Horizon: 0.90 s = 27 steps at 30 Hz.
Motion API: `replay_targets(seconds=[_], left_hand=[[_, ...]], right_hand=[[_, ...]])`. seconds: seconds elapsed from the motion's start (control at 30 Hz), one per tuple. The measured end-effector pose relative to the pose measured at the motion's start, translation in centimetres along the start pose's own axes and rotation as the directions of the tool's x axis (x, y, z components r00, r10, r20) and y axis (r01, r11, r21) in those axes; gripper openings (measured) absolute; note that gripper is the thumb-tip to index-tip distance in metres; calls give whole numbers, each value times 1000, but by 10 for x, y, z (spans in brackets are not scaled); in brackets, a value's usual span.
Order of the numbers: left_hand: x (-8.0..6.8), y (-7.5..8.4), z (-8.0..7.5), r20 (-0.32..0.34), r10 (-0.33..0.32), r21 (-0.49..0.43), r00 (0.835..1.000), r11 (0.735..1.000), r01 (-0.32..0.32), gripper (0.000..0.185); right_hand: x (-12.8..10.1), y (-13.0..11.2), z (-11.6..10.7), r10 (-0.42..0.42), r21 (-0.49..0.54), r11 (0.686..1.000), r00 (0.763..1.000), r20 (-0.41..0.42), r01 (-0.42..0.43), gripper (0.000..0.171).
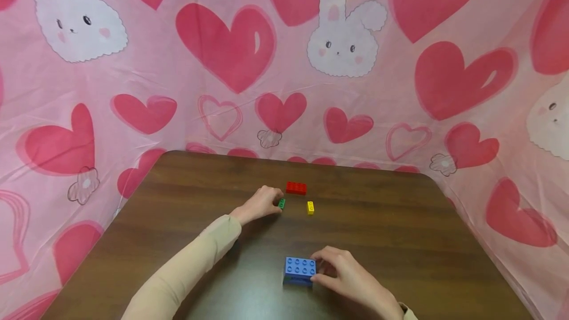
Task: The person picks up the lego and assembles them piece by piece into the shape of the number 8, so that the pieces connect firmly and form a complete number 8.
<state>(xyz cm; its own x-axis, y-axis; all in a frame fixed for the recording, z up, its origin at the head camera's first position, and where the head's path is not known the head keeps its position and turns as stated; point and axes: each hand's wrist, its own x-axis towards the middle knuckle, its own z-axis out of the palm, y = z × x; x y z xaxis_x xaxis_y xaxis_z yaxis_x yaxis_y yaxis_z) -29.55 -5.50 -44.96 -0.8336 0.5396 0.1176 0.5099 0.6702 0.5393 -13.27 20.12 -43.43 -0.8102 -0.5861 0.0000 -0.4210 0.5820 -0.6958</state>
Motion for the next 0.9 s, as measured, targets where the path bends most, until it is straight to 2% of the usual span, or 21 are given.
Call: replay_targets(seconds=[0.23, 0.7, 0.9], left_hand=[[3, -3, 2, -15, 18, 42, 1000, 999, -17, 29], [4, -3, 4, 7, -8, 27, 1000, 1000, 8, 29], [1, 1, 1, -4, 7, 24, 1000, 1000, -6, 29]], right_hand=[[0, 0, 0, -18, 5, 1000, 1000, -9, 18, 35], [0, -1, 1, -10, -1, 1000, 1000, -14, 10, 36], [0, -2, 0, -20, -5, 1000, 1000, -16, 20, 35]])
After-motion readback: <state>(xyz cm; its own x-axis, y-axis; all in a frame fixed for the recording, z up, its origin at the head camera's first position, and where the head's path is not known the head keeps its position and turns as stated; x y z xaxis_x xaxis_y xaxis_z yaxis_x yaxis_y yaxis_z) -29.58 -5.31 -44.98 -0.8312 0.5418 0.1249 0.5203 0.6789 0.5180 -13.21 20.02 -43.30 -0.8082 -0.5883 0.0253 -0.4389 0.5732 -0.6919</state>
